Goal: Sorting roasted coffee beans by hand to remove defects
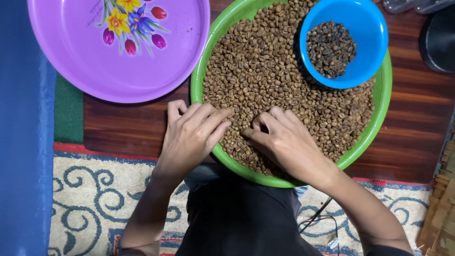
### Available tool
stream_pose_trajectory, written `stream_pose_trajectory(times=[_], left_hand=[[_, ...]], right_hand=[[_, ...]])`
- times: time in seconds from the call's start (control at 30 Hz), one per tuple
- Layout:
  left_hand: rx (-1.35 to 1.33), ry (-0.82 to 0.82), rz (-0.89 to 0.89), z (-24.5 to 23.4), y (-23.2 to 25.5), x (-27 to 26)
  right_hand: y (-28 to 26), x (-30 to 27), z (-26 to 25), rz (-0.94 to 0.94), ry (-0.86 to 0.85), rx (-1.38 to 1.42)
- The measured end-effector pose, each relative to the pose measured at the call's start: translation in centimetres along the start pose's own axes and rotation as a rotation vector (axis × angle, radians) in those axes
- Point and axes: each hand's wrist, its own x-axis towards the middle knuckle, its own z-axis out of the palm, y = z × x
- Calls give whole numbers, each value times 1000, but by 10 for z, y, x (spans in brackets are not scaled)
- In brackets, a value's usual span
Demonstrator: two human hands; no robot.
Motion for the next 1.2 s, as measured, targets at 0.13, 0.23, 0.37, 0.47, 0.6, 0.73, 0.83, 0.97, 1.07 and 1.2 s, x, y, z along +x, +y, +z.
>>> stream_pose_trajectory(times=[0.13,0.23,0.37,0.47,0.6,0.73,0.83,0.97,1.07,1.2], left_hand=[[-106,-26,25,1,0,-4],[-129,-13,44,6,1,-6],[-60,-19,61,12,2,-7],[-54,17,83,20,0,-9],[-44,46,106,27,0,-9],[-64,47,121,35,-1,-12],[-74,44,121,35,1,-11],[-140,60,122,29,5,-4],[-232,113,134,22,11,3],[-440,245,160,20,20,9]], right_hand=[[0,-2,0,39,54,81],[1,-5,-2,36,98,98],[5,-9,-8,28,301,318],[13,-15,-1,92,399,433],[9,-15,-11,171,479,574],[11,-20,-12,215,487,604],[11,-23,-10,245,501,640],[17,-29,-1,318,519,853],[20,-33,4,330,532,983],[14,-32,5,311,560,1021]])
